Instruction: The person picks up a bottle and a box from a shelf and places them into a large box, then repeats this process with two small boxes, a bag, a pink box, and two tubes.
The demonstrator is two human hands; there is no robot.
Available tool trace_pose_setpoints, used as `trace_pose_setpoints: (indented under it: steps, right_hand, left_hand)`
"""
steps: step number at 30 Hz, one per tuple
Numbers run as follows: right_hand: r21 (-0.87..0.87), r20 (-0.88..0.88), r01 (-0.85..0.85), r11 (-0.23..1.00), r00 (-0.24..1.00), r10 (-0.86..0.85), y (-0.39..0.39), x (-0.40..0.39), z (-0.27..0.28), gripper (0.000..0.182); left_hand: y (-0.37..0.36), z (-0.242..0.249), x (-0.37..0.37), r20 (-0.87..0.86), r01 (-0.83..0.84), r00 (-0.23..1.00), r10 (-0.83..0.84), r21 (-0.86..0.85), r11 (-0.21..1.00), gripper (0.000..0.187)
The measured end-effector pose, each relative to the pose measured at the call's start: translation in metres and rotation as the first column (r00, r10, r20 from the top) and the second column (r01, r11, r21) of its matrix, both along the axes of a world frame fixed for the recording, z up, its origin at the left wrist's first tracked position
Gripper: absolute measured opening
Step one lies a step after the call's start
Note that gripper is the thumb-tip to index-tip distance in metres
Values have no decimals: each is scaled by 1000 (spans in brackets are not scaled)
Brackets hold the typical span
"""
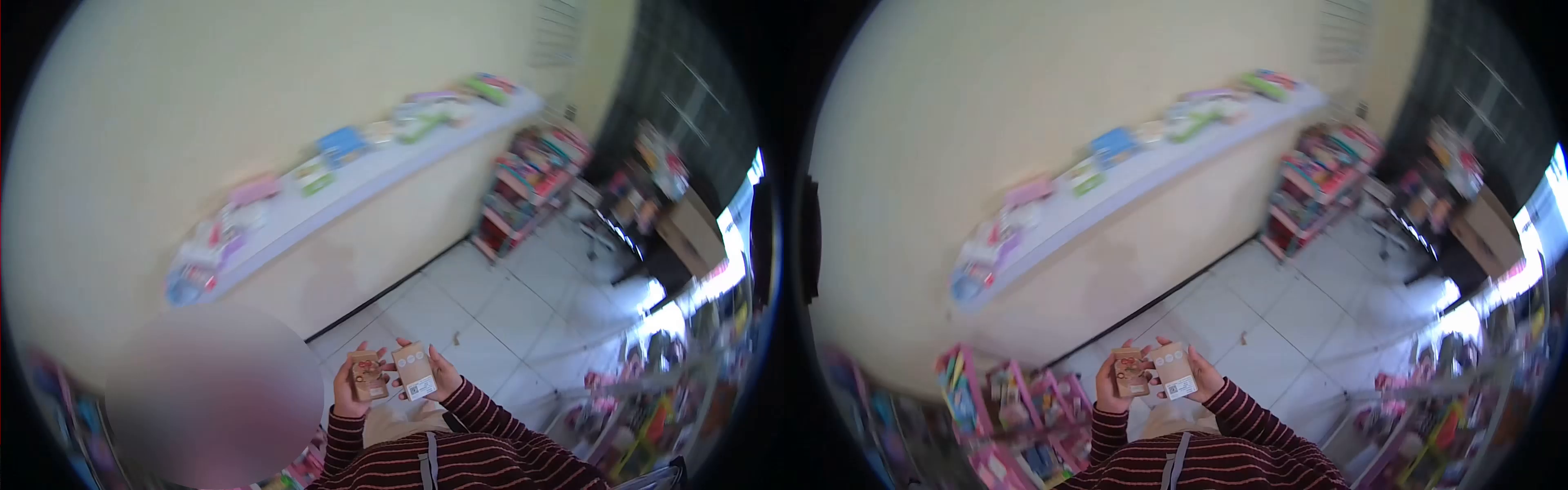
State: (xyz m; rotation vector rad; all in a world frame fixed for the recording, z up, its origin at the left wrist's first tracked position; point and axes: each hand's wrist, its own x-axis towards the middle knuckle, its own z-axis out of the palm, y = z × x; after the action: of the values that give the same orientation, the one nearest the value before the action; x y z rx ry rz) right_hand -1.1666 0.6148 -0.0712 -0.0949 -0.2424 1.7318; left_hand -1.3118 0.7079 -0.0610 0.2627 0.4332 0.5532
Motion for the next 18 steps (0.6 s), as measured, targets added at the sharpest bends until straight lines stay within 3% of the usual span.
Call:
trace_pose_setpoints:
  steps: [5, 8, 13, 14, 18]
  right_hand:
    - [-31, -10, 480, 877, 877, -481, -49, 68, -11, 52]
    - [-32, -27, 669, 743, 742, -670, -74, 98, -19, 50]
    - [-9, -88, 824, 567, 564, -821, -72, 146, -30, 50]
    - [-6, -83, 845, 535, 533, -842, -68, 159, -32, 50]
    - [-61, -111, 925, 375, 367, -924, -64, 200, -35, 49]
  left_hand:
    - [-3, -35, 115, 84, 456, 888, -451, -44, 889, 44]
    - [-14, -26, 182, -2, 604, 797, -605, -53, 795, 41]
    - [-5, -31, 272, -46, 738, 672, -739, -34, 673, 41]
    - [-1, -26, 289, 30, 782, 624, -781, -34, 623, 41]
    - [19, -24, 357, -85, 848, 530, -843, 52, 528, 40]
